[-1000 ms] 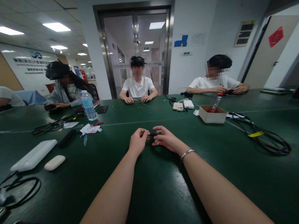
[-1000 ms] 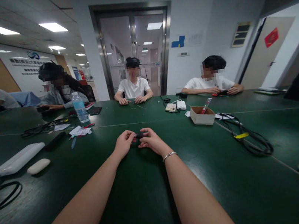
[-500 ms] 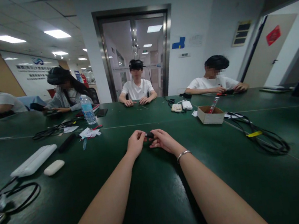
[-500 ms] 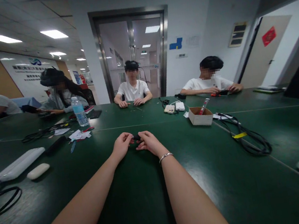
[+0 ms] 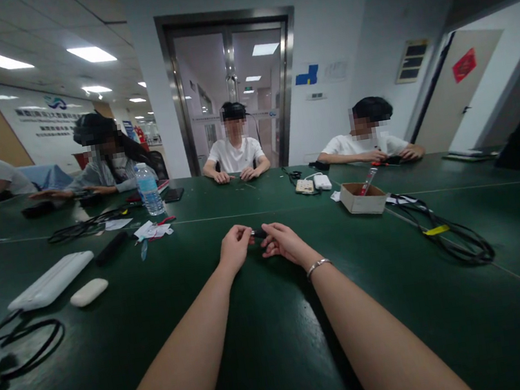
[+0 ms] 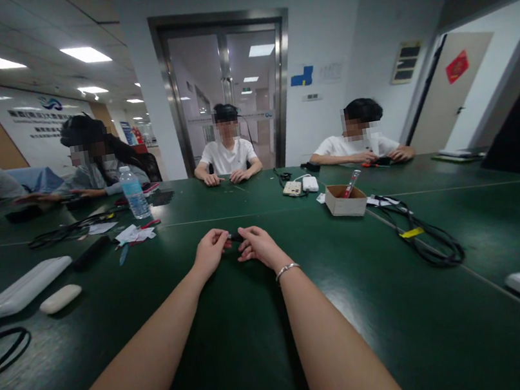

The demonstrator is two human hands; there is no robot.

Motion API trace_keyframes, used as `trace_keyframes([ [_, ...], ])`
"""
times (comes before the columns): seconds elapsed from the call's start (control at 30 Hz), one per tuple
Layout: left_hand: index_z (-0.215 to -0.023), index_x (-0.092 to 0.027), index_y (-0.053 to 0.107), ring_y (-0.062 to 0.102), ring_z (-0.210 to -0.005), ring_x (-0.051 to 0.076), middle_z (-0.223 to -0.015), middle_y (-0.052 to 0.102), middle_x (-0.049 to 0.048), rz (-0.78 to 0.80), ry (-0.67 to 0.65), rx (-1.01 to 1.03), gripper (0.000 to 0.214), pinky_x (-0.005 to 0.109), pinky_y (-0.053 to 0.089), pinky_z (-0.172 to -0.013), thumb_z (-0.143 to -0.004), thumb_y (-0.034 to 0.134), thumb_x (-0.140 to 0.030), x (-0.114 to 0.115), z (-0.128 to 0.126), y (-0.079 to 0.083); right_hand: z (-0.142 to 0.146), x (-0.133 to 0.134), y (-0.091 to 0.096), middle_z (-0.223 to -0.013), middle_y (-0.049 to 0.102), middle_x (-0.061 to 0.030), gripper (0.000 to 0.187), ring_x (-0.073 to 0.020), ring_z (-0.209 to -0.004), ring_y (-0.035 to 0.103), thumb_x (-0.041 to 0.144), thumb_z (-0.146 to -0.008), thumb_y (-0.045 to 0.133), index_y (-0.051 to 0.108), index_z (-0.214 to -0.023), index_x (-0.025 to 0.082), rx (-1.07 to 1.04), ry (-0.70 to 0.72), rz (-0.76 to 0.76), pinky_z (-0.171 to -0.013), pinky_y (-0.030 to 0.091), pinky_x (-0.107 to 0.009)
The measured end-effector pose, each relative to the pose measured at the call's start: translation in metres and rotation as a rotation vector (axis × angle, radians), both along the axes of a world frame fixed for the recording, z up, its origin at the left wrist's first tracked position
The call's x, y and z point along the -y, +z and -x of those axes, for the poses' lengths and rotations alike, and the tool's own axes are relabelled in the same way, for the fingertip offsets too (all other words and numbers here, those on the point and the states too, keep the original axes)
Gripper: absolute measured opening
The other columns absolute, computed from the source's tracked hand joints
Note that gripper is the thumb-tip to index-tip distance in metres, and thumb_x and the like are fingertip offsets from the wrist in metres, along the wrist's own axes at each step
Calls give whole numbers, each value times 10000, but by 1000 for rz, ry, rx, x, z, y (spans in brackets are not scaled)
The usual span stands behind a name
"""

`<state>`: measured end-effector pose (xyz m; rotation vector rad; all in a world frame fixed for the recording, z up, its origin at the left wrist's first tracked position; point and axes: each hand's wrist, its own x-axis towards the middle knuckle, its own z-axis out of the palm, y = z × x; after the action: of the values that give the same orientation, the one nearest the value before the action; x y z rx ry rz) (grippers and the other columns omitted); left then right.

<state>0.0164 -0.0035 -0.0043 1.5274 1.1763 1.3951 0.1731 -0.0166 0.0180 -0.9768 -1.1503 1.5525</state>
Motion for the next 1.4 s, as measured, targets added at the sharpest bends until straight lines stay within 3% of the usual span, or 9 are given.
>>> trace_keyframes([
  [0.1, -845, -159, 581, 629, -664, 148, -766, 665, 46, -5, 1, 18, 248, 262, 479, -639, -791, 567, -401, -3, 0, -3, 0, 0, 0, -657, 579, 9, 105, -76, -391, 520, 180, -884, 560, 493, -961, 156, 22, 7, -25, -490, 581, -293],
  [0.2, -838, -160, 580, 629, -655, 146, -765, 666, 46, -14, -4, 22, 244, 259, 478, -632, -791, 568, -400, -5, 0, -5, -1, 0, 0, -737, 586, 33, 319, -71, -430, 556, 97, -801, 630, 465, -1053, 199, -21, 26, -47, -559, 599, -313],
  [0.33, -831, -165, 583, 634, -661, 152, -755, 668, 43, -18, 0, 11, 247, 260, 475, -632, -786, 571, -409, -6, 0, -6, -1, -2, -1, -679, 588, 2, 131, -71, -375, 504, 251, -902, 546, 486, -981, 165, 49, 47, -9, -449, 564, -273],
  [0.43, -840, -166, 584, 636, -669, 154, -762, 671, 45, -10, -3, -1, 248, 262, 476, -631, -790, 566, -408, -6, 0, -5, -1, -2, 0, -666, 579, 12, 85, -59, -364, 474, 195, -897, 534, 505, -970, 163, 54, 53, -32, -429, 551, -251],
  [0.57, -848, -166, 583, 633, -673, 155, -779, 673, 48, 4, -7, -11, 257, 263, 477, -631, -792, 561, -416, -4, 1, -3, -3, 0, 0, -716, 590, 28, 288, -64, -397, 517, 136, -832, 612, 476, -1079, 196, -14, 68, -37, -496, 581, -278],
  [0.7, -843, -166, 584, 636, -683, 158, -750, 664, 41, 8, 13, -32, 263, 264, 473, -640, -794, 555, -423, -2, 1, -1, -3, 0, 0, -667, 615, -21, 153, -69, -391, 501, 276, -907, 556, 497, -962, 147, 16, 62, -9, -458, 561, -247],
  [0.8, -850, -170, 583, 632, -677, 154, -744, 661, 35, 6, 11, -40, 264, 260, 469, -628, -800, 546, -427, -2, 2, -3, -3, -1, -1, -653, 608, -4, 100, -65, -399, 496, 193, -889, 563, 514, -967, 153, 13, 55, -22, -468, 563, -241],
  [1.23, -751, -184, 562, 578, -636, 147, -689, 598, 16, -12, 112, -198, 296, 259, 441, -590, -818, 498, -466, -3, 3, -6, -8, -1, -6, -666, 558, 33, 238, -69, -488, 536, 91, -756, 657, 597, -977, 156, -67, 116, -86, -584, 585, -268],
  [1.4, -871, -194, 569, 565, -626, 138, -707, 598, 8, -11, 90, -158, 251, 238, 413, -559, -828, 489, -429, -4, 3, -7, -9, -1, -6, -671, 565, 26, 232, -69, -494, 543, 80, -766, 646, 604, -984, 146, -51, 120, -88, -612, 583, -270],
])
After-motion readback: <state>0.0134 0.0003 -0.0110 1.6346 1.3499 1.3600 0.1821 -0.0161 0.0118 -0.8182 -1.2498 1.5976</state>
